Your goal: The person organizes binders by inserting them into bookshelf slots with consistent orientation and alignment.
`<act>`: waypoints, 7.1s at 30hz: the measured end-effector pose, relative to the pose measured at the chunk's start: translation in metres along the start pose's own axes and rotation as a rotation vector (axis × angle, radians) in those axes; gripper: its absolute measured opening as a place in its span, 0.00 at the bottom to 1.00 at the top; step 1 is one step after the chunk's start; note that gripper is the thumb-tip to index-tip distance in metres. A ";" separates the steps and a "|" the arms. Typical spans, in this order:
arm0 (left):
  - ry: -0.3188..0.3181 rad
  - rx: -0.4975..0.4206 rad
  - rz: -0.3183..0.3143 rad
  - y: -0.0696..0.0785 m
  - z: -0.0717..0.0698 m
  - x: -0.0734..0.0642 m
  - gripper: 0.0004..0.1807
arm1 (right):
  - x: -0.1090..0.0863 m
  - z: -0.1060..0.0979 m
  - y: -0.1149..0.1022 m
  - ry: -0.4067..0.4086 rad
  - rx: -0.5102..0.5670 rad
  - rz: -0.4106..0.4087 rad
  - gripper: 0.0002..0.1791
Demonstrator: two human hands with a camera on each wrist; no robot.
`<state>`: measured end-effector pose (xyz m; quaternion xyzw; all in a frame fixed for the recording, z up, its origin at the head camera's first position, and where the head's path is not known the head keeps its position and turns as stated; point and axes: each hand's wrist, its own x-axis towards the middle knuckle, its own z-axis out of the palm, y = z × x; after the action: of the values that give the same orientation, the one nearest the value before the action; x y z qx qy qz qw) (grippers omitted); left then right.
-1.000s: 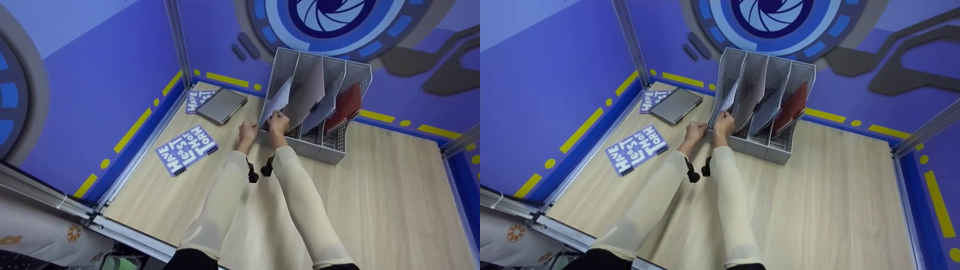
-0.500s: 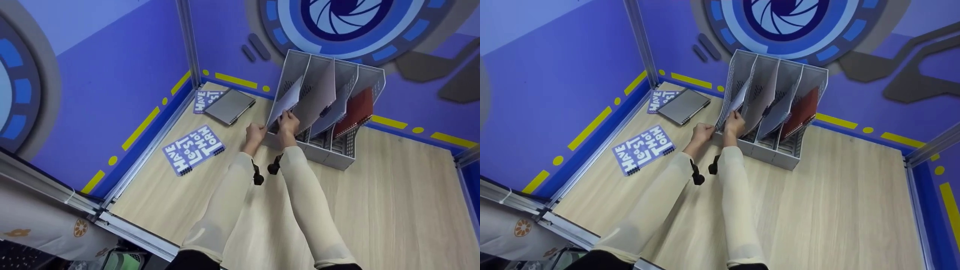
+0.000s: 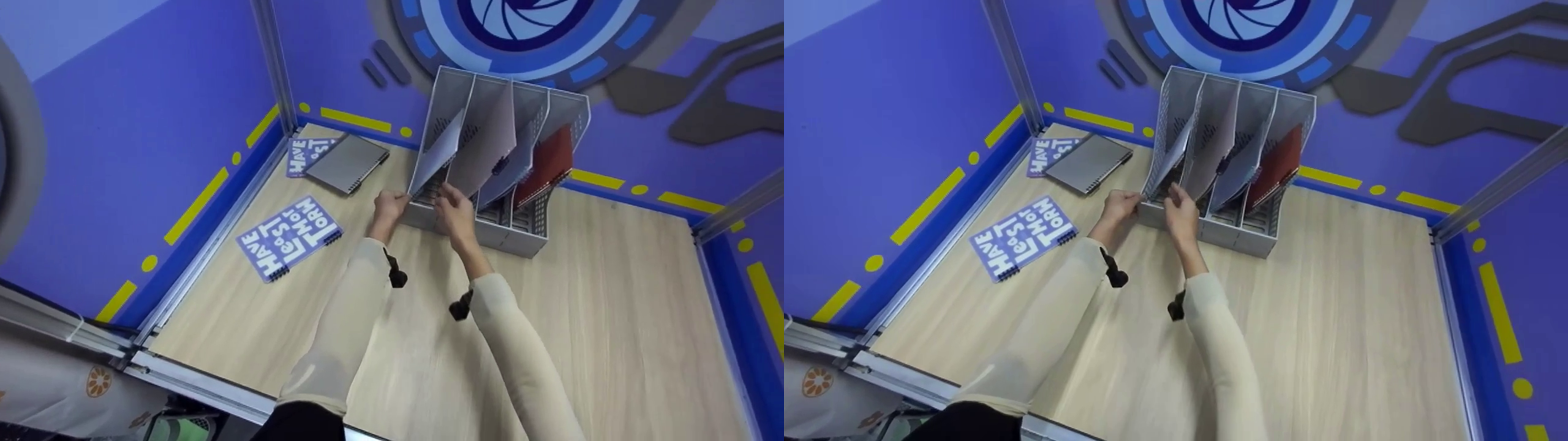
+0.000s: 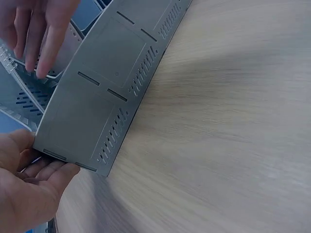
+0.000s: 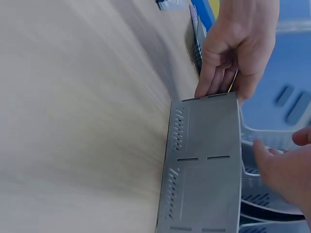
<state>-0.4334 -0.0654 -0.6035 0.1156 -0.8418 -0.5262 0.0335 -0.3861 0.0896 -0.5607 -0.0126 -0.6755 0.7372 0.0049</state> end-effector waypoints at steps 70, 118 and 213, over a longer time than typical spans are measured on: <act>0.095 0.950 0.457 -0.144 -0.181 -0.122 0.12 | -0.132 0.002 0.053 -0.036 -0.314 0.079 0.18; 0.213 0.351 0.935 -0.028 -0.048 -0.198 0.21 | -0.146 0.044 -0.013 -0.046 0.143 -0.012 0.33; 0.068 0.061 -0.105 0.016 -0.006 -0.013 0.17 | 0.019 0.033 -0.057 0.322 -0.575 -0.306 0.09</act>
<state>-0.4224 -0.0612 -0.5856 0.1787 -0.8485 -0.4972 0.0310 -0.4064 0.0626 -0.5012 -0.0281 -0.8398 0.4964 0.2180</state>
